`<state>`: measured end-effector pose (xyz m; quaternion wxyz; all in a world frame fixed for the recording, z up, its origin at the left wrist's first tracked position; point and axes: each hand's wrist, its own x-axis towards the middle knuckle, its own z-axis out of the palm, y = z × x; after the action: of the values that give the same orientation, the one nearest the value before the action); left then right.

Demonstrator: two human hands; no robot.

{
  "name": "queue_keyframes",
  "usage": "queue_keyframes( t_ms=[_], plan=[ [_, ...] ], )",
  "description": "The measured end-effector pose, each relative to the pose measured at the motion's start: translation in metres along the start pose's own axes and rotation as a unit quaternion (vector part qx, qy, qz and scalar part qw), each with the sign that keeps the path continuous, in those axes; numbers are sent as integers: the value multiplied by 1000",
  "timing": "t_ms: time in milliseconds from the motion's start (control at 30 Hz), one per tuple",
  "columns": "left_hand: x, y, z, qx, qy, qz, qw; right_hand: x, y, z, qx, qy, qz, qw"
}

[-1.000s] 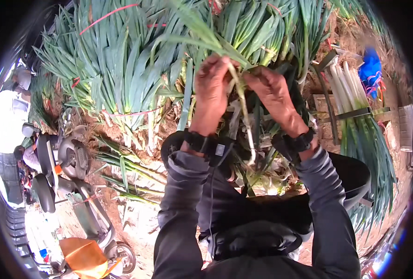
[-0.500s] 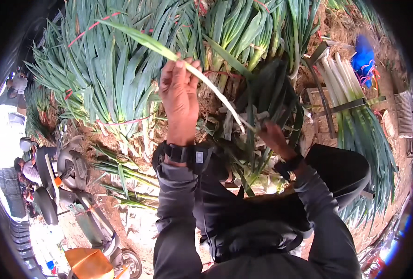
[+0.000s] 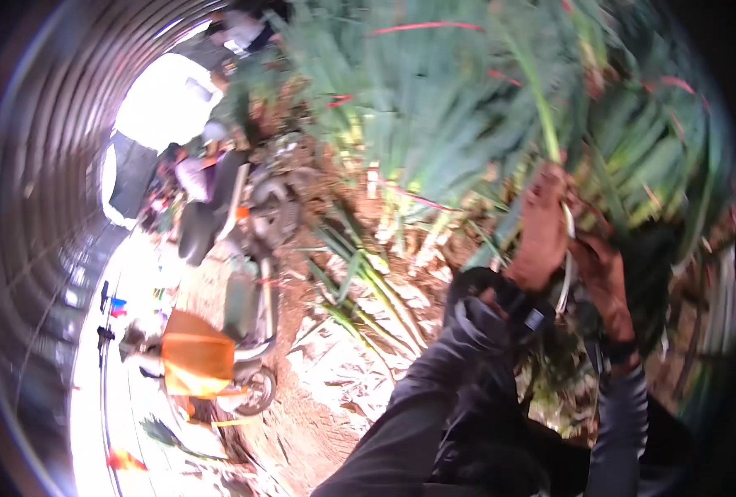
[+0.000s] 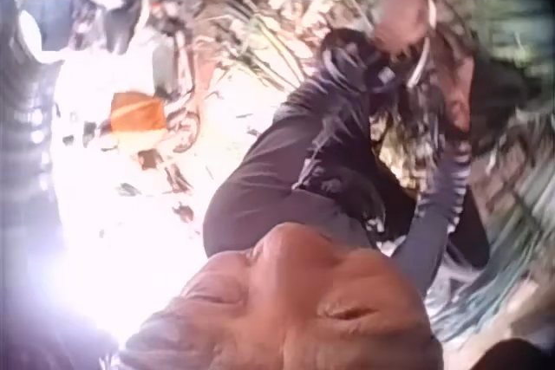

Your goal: The person peels the outer layers from leeks by hand, removes the roots, and places the cleaned leeks onto a metal rack before tying them into a bundle with a pink string.

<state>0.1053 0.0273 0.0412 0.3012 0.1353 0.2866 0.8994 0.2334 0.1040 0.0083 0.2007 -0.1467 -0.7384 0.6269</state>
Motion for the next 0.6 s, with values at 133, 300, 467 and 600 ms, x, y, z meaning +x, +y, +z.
queue_keyframes(
  t_ms=[133,300,467,600],
  plan=[
    [-9,12,0,25,-21,4,999,-12,26,3,198,-31,-1,980],
    [-17,40,-11,7,-19,15,1000,-4,15,12,165,-103,79,978],
    [-21,34,-1,-5,-6,-1,1000,-20,4,11,83,-59,53,993],
    [-9,26,-18,12,30,10,999,-22,-1,-5,176,-13,27,984]
  ],
)
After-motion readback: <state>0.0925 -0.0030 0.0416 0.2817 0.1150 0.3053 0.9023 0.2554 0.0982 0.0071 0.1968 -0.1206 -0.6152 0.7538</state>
